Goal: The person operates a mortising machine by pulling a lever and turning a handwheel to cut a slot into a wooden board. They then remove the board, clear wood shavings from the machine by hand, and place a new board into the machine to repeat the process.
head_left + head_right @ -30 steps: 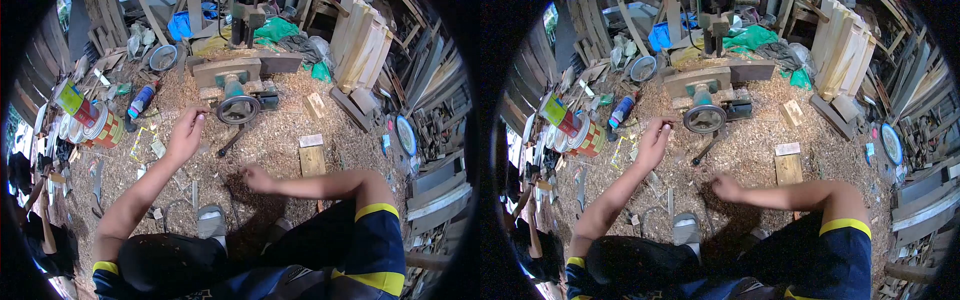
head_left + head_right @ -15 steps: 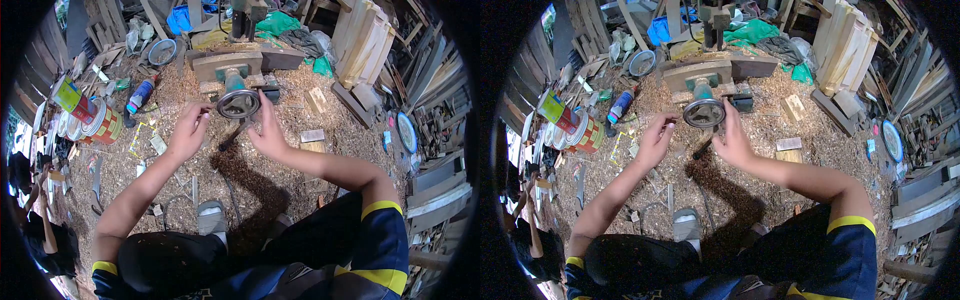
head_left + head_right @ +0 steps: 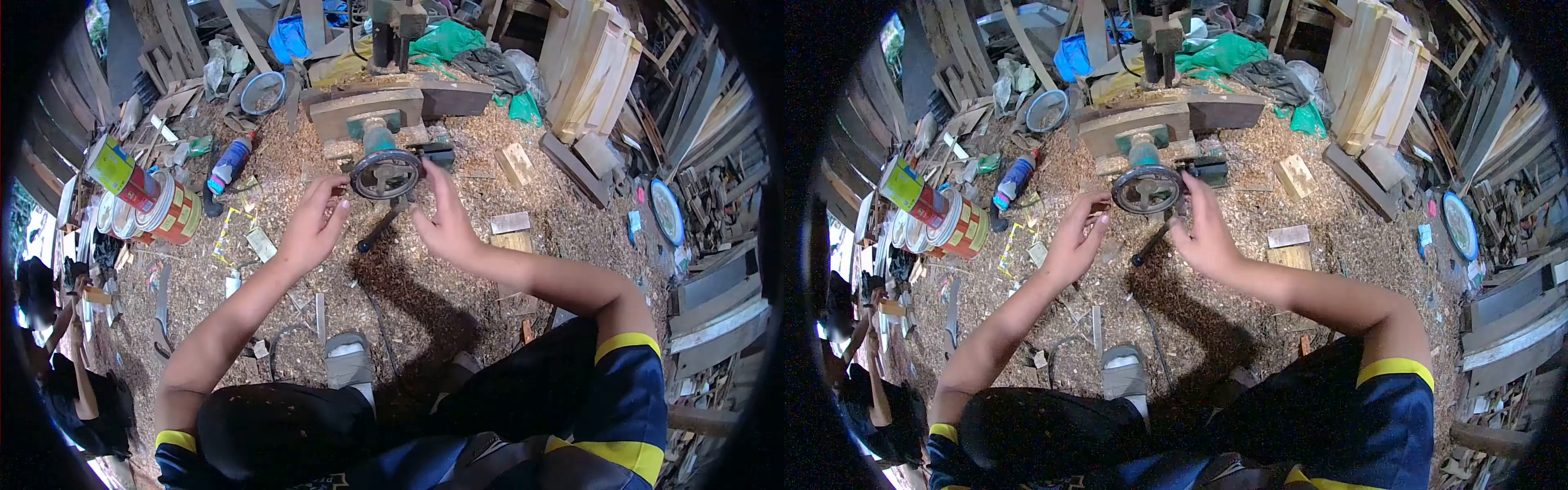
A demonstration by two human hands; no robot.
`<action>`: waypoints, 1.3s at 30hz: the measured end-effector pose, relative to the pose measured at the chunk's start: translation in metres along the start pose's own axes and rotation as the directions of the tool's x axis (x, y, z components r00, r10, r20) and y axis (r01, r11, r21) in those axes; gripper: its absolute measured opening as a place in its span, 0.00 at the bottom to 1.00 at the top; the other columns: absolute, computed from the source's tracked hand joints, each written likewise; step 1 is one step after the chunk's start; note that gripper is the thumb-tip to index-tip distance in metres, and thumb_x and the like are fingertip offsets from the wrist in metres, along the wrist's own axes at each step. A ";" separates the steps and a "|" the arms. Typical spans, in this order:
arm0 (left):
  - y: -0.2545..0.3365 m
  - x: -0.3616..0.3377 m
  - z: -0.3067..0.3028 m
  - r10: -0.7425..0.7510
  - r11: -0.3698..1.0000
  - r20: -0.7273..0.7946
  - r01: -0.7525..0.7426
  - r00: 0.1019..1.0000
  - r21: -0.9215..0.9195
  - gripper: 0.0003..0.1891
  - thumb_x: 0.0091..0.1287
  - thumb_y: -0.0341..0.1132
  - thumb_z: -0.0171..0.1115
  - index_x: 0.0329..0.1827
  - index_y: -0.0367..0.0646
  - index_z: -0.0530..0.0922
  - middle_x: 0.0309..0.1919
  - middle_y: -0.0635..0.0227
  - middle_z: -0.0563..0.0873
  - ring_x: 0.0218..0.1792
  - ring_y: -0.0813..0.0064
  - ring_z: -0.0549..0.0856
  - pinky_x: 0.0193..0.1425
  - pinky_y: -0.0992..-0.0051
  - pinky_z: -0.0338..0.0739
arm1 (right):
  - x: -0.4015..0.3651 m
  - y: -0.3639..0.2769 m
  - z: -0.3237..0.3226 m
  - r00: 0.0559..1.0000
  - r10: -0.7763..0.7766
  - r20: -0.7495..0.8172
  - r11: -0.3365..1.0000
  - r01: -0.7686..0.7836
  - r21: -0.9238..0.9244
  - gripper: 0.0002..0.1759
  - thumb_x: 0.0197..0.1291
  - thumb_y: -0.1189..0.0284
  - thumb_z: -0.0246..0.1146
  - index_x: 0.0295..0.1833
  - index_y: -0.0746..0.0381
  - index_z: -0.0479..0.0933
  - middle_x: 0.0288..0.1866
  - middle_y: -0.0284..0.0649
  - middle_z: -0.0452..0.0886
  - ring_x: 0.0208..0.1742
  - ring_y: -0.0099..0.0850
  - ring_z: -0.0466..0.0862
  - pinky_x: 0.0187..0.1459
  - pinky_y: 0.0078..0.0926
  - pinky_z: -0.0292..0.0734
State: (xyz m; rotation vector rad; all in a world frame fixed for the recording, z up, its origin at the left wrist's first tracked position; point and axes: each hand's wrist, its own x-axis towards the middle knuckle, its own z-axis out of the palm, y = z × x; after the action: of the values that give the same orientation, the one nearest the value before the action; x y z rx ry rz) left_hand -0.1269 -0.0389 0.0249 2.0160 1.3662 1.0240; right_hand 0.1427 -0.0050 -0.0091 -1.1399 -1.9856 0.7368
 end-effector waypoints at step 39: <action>0.010 0.060 0.016 0.098 0.987 -0.166 -0.073 0.981 0.146 0.07 0.71 0.24 0.74 0.49 0.31 0.88 0.46 0.60 0.90 0.45 0.74 0.92 0.50 0.75 0.88 | 0.047 0.032 -0.003 0.940 -0.306 -0.151 0.922 0.332 0.198 0.20 0.78 0.69 0.58 0.70 0.64 0.72 0.64 0.54 0.80 0.67 0.55 0.79 0.70 0.50 0.71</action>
State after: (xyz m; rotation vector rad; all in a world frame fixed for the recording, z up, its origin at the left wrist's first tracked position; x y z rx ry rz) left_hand -0.0953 0.0134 0.0414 2.1462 1.4877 1.1960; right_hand 0.1439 0.0516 -0.0176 -0.6893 -1.8751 0.6808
